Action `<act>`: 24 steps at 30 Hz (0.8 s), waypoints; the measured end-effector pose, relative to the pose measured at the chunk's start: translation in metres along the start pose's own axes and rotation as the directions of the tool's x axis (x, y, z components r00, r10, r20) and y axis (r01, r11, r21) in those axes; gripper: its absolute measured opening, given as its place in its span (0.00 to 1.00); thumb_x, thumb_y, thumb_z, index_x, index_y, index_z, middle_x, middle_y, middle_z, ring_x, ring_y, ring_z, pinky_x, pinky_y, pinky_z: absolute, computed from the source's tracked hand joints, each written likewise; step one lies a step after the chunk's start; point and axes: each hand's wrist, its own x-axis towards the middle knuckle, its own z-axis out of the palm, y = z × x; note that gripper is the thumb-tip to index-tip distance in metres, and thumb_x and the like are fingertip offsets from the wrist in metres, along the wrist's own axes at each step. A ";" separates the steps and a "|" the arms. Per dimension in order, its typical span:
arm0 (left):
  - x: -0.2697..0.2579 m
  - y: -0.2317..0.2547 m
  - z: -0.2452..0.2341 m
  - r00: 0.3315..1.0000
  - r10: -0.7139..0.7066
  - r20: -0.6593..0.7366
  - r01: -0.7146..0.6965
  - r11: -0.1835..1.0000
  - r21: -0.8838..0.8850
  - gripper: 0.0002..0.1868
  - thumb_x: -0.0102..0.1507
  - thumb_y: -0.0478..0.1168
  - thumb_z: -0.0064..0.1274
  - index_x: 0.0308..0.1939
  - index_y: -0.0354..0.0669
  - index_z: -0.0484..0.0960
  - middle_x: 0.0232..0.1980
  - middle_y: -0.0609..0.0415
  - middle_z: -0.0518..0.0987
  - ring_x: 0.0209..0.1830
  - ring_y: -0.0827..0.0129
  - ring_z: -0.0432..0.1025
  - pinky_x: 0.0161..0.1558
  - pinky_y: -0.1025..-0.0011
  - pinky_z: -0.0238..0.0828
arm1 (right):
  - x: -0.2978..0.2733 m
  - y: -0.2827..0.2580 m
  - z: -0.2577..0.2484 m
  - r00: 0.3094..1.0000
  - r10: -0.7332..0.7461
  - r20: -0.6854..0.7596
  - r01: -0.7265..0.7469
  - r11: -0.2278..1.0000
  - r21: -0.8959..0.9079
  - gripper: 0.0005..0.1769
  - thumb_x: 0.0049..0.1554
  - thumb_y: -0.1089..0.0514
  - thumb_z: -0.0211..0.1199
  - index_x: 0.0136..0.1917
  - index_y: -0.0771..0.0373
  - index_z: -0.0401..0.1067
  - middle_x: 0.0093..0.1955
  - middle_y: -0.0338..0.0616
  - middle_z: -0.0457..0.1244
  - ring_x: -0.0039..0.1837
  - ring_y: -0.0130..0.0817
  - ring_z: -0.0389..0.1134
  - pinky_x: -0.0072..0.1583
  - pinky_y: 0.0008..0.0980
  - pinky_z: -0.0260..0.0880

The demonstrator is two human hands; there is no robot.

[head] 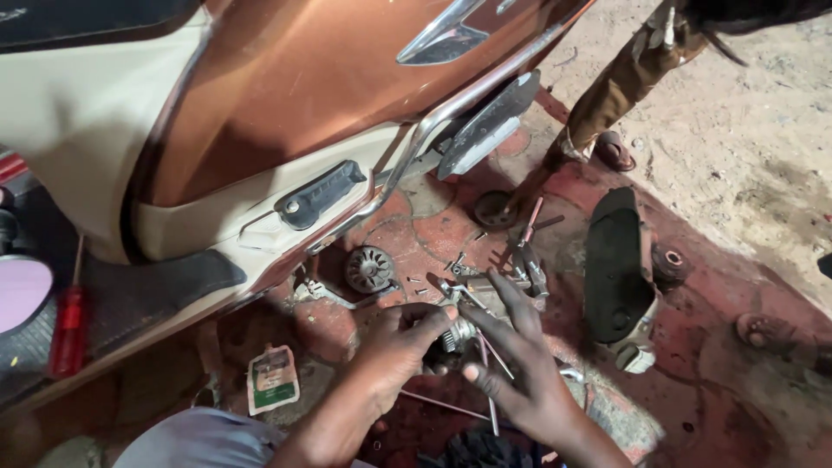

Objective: Cleaning and inspecting the variator and starter clutch assembly of a scooter.

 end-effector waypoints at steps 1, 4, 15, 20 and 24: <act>0.000 -0.001 0.000 0.999 0.043 -0.011 -0.043 0.998 -0.034 0.19 0.60 0.50 0.63 0.44 0.37 0.84 0.31 0.53 0.84 0.24 0.72 0.76 0.21 0.73 0.73 | 0.000 -0.003 0.002 0.999 -0.051 -0.016 0.049 0.988 -0.148 0.37 0.55 0.48 0.68 0.74 0.56 0.65 0.87 0.58 0.39 0.87 0.58 0.37 0.78 0.59 0.40; -0.001 0.003 0.001 0.997 0.049 -0.065 -0.056 0.992 -0.110 0.19 0.59 0.50 0.63 0.43 0.38 0.84 0.30 0.53 0.83 0.22 0.71 0.75 0.20 0.72 0.71 | -0.006 0.001 0.001 0.991 -0.130 -0.013 0.112 0.896 -0.429 0.41 0.51 0.46 0.70 0.75 0.55 0.64 0.84 0.57 0.40 0.84 0.60 0.37 0.76 0.59 0.40; 0.009 -0.006 -0.009 0.996 0.076 0.043 -0.079 0.994 0.078 0.20 0.61 0.53 0.62 0.39 0.37 0.85 0.27 0.56 0.81 0.21 0.75 0.72 0.22 0.75 0.70 | 0.000 -0.001 -0.008 0.991 -0.079 -0.110 0.066 0.991 -0.120 0.31 0.57 0.49 0.65 0.72 0.58 0.68 0.89 0.61 0.37 0.89 0.59 0.35 0.81 0.57 0.37; 0.004 0.000 -0.003 0.990 0.137 -0.026 -0.131 0.977 0.166 0.17 0.64 0.50 0.60 0.38 0.37 0.87 0.28 0.55 0.81 0.22 0.75 0.71 0.22 0.75 0.68 | -0.002 -0.007 0.001 0.994 -0.106 -0.024 0.078 0.853 -0.515 0.40 0.51 0.45 0.70 0.73 0.57 0.64 0.84 0.57 0.41 0.83 0.61 0.38 0.76 0.58 0.41; -0.002 0.007 0.002 0.997 -0.070 0.035 0.078 0.944 -0.321 0.14 0.63 0.46 0.59 0.45 0.39 0.82 0.33 0.52 0.83 0.25 0.71 0.76 0.26 0.73 0.74 | -0.010 0.009 0.007 0.981 -0.184 -0.062 0.124 0.840 -0.527 0.44 0.52 0.44 0.69 0.76 0.59 0.59 0.83 0.59 0.42 0.83 0.64 0.38 0.76 0.61 0.43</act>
